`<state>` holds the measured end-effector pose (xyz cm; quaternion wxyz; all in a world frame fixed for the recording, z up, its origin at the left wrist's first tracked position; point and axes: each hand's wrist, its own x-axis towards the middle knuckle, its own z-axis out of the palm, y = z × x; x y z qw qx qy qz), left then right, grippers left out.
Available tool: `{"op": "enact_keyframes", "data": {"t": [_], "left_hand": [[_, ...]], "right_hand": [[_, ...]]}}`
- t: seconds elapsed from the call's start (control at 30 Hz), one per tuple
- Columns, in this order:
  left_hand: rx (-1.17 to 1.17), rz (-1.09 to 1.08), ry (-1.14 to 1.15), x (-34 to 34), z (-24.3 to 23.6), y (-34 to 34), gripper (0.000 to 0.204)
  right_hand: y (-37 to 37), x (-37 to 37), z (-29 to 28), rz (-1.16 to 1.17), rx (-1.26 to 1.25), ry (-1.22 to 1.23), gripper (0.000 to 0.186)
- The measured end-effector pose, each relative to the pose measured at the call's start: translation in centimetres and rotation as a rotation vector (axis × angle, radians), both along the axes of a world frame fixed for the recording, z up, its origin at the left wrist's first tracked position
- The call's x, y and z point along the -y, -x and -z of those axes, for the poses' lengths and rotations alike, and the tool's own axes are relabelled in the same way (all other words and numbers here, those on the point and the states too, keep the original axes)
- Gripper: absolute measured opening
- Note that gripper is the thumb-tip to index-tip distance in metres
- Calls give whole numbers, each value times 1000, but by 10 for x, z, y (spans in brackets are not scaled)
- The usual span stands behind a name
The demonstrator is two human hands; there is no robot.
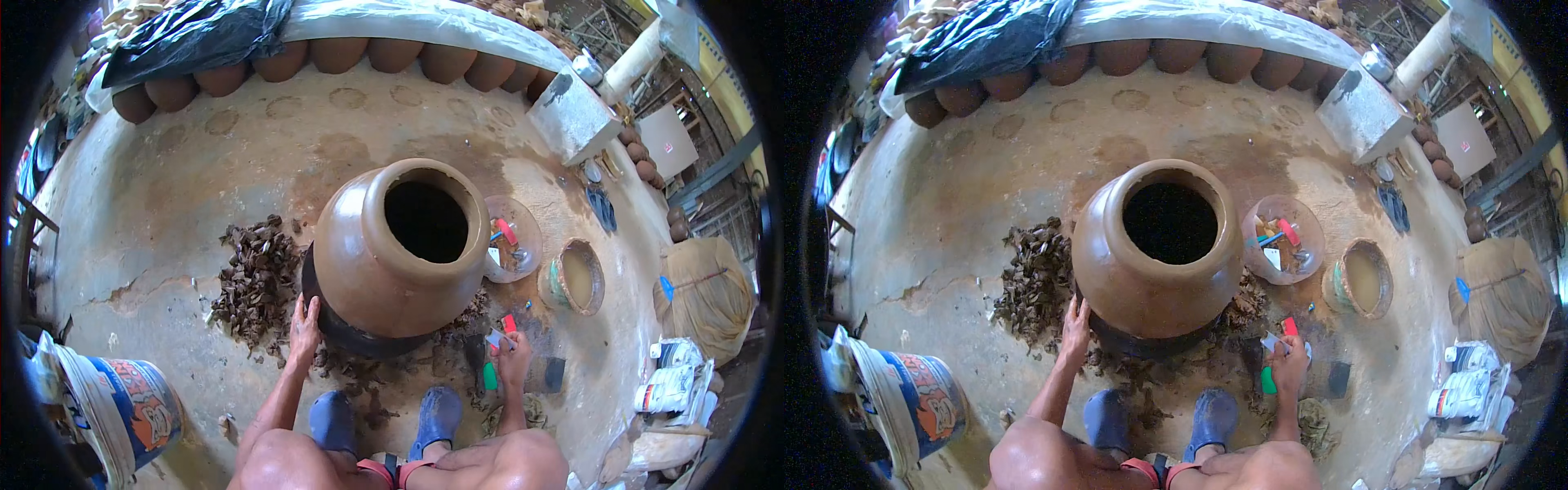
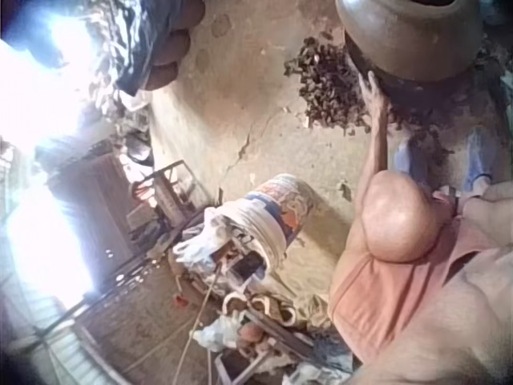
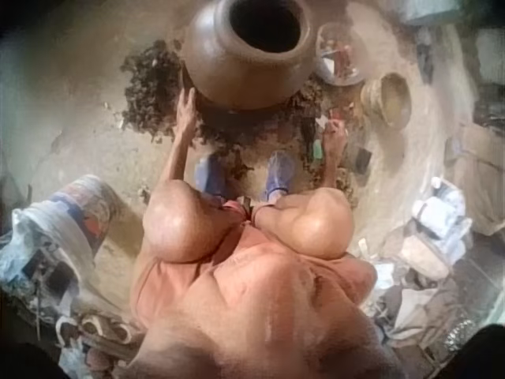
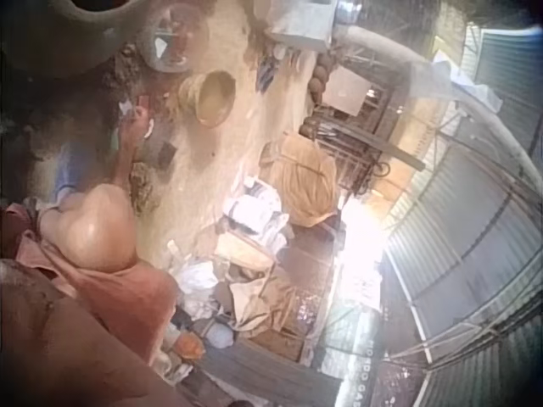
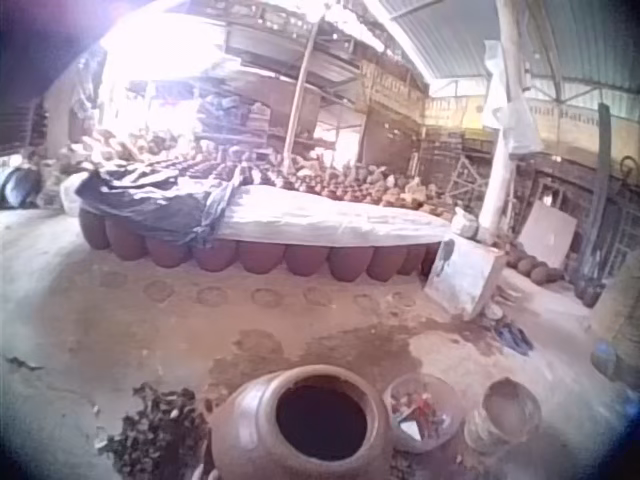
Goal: The person uses a wooden tool and a scraper to finish the rim and base of a large clay jar on a manual pottery wheel.
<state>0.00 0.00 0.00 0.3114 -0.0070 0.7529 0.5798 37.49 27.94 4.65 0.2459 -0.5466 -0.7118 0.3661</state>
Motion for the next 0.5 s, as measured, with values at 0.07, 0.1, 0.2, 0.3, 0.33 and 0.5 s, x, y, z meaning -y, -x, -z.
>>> {"op": "enact_keyframes", "data": {"t": [0.07,0.1,0.2,0.3,0.33,0.5], "left_hand": [[-117,29,29,-7,4,6,76],[52,-12,24,-14,-21,-11,74],[-138,78,-66,-10,35,27,78],[-145,77,-61,-17,64,47,81],[-127,87,-45,-18,56,52,82],[-138,85,-21,-31,7,63,82]], "right_hand": [[5,-5,-21,-43,12,59,11],[-11,-6,-33,-50,59,29,11],[-13,-4,-39,-82,37,17,11],[-17,-10,-52,-81,46,67,13],[-13,-4,-65,-77,65,85,13],[-10,-8,-100,-45,36,106,11]]}}
